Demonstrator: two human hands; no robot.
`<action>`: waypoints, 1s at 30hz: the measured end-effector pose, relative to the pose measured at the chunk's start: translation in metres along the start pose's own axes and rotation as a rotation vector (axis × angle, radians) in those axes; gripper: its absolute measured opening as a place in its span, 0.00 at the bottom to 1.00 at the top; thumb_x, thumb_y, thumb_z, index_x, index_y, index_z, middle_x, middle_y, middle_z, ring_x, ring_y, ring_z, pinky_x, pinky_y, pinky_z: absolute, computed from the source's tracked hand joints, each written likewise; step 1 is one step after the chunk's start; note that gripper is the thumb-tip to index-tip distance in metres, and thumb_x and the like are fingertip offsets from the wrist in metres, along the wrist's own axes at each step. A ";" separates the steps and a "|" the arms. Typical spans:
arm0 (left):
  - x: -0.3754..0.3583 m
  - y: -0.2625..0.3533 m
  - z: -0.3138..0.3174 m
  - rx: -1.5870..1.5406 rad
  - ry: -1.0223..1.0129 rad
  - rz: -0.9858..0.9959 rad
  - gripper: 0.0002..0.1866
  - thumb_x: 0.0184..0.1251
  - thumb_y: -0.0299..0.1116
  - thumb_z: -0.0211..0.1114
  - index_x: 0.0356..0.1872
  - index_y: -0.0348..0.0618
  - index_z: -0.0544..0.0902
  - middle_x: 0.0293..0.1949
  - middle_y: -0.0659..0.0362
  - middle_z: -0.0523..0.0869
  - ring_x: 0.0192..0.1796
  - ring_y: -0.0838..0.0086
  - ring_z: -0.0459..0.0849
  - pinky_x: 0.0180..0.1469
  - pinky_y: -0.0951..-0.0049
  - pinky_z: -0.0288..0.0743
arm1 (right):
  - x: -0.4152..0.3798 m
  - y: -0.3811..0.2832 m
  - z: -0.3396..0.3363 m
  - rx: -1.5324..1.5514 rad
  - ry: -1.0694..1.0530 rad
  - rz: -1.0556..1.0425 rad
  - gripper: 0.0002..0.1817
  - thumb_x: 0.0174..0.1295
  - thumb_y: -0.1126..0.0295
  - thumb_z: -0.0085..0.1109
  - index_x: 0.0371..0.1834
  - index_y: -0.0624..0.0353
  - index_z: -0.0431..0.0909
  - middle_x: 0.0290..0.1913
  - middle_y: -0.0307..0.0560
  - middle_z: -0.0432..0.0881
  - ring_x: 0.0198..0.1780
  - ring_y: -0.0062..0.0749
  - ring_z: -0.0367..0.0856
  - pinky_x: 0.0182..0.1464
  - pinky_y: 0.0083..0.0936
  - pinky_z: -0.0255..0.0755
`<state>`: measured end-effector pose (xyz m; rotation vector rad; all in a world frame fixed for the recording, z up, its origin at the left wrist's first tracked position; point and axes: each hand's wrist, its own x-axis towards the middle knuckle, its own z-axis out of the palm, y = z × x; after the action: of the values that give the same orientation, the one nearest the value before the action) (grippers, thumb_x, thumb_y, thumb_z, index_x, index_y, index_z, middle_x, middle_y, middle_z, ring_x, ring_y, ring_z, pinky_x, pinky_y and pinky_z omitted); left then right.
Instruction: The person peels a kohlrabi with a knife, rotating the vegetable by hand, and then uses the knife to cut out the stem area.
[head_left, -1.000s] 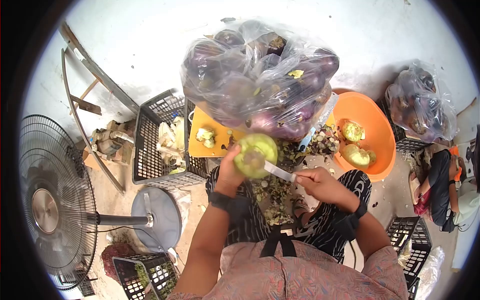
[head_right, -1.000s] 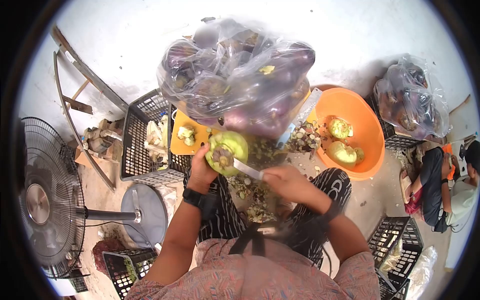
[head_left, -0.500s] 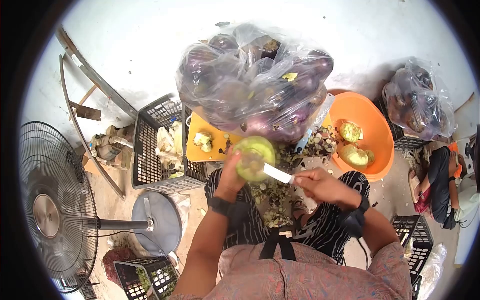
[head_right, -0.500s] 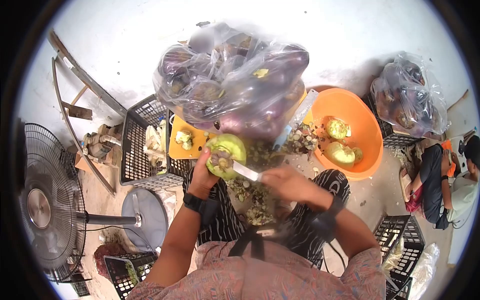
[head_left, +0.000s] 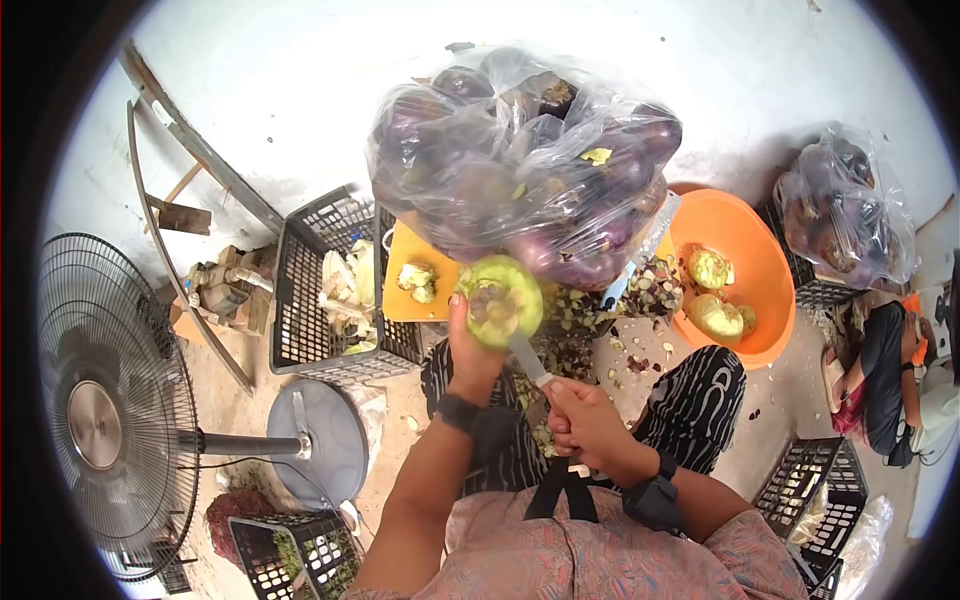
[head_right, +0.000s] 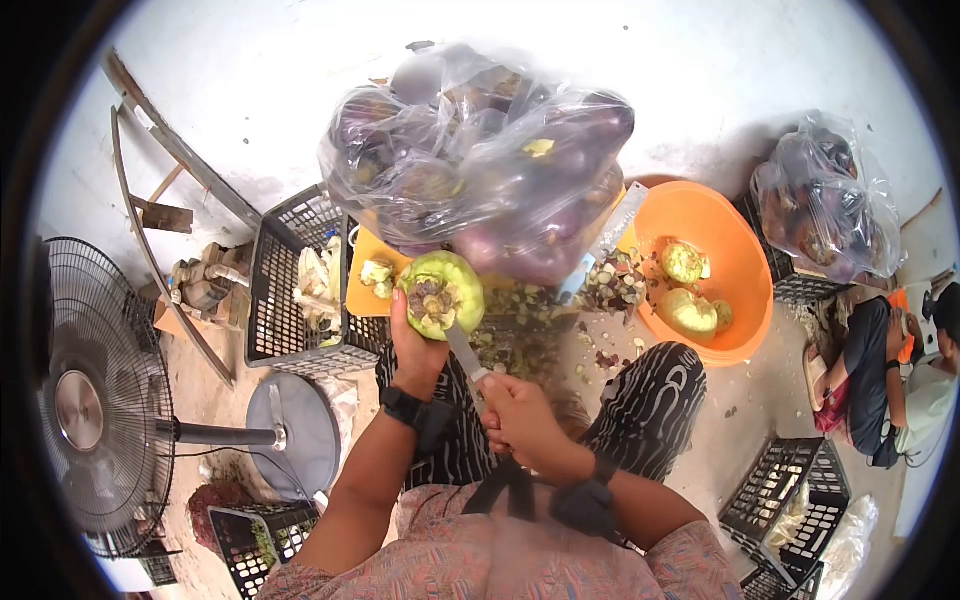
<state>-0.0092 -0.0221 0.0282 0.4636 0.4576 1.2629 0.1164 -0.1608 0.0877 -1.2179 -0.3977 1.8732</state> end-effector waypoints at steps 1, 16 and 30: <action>0.001 0.000 -0.003 -0.060 -0.038 -0.017 0.29 0.76 0.52 0.38 0.65 0.41 0.66 0.59 0.51 0.75 0.60 0.60 0.75 0.63 0.56 0.69 | 0.000 0.000 0.002 -0.006 -0.001 -0.015 0.18 0.74 0.61 0.44 0.61 0.55 0.70 0.19 0.31 0.61 0.15 0.14 0.54 0.18 0.16 0.56; 0.001 0.012 -0.017 0.007 -0.135 -0.317 0.26 0.73 0.45 0.50 0.65 0.39 0.66 0.62 0.50 0.74 0.64 0.58 0.73 0.65 0.53 0.67 | -0.008 -0.091 -0.054 -0.939 -0.093 -0.230 0.14 0.71 0.65 0.49 0.40 0.64 0.79 0.20 0.30 0.69 0.22 0.13 0.63 0.25 0.16 0.61; 0.003 -0.002 -0.009 0.011 -0.025 -0.088 0.21 0.76 0.41 0.45 0.61 0.38 0.68 0.54 0.52 0.78 0.55 0.63 0.79 0.58 0.62 0.75 | -0.004 -0.039 -0.036 -0.306 -0.011 0.043 0.16 0.75 0.61 0.42 0.57 0.58 0.71 0.20 0.32 0.60 0.16 0.14 0.52 0.18 0.16 0.52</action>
<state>-0.0118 -0.0187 0.0190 0.4640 0.4592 1.1691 0.1664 -0.1466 0.0983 -1.4257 -0.6891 1.9043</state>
